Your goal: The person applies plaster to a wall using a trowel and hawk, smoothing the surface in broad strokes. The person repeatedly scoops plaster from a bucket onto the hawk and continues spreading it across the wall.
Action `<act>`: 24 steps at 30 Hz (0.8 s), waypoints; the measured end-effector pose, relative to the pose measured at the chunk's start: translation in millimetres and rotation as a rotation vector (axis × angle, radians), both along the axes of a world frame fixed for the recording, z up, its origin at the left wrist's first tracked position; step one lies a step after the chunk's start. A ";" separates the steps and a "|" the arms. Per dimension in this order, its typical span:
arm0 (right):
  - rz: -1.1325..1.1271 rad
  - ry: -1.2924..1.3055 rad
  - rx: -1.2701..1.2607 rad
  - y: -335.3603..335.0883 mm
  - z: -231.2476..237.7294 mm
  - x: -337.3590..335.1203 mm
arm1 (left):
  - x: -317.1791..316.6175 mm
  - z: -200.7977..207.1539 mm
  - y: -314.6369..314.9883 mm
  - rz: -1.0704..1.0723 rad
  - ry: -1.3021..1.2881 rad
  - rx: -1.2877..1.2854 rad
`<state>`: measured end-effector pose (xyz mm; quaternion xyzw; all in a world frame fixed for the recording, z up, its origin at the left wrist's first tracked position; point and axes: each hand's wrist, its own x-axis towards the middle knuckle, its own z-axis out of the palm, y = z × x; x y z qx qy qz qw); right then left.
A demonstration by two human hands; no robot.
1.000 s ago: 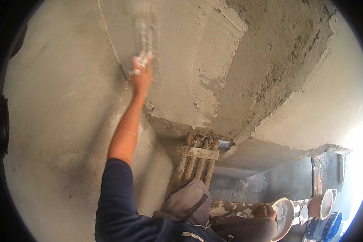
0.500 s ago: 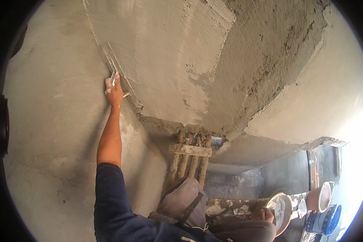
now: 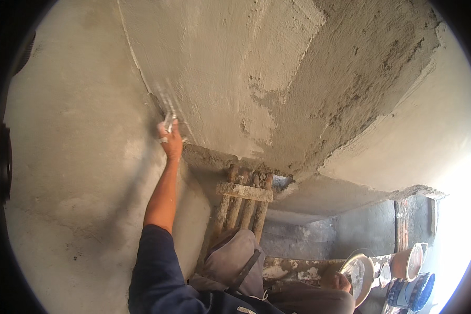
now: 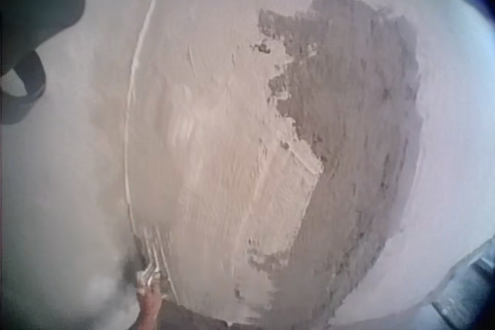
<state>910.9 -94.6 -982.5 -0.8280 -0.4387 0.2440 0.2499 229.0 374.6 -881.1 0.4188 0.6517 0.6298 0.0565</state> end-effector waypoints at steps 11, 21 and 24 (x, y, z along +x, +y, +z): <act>-0.054 0.179 0.004 10.0 40.3 -43.5 | -58.2 -19.3 41.5 0.206 0.279 -0.079; -0.053 0.136 0.004 16.9 45.9 -54.0 | -78.3 124.4 59.3 0.240 0.372 0.109; -0.043 0.155 0.022 15.5 34.4 -43.0 | -49.7 161.8 55.2 0.257 0.388 0.188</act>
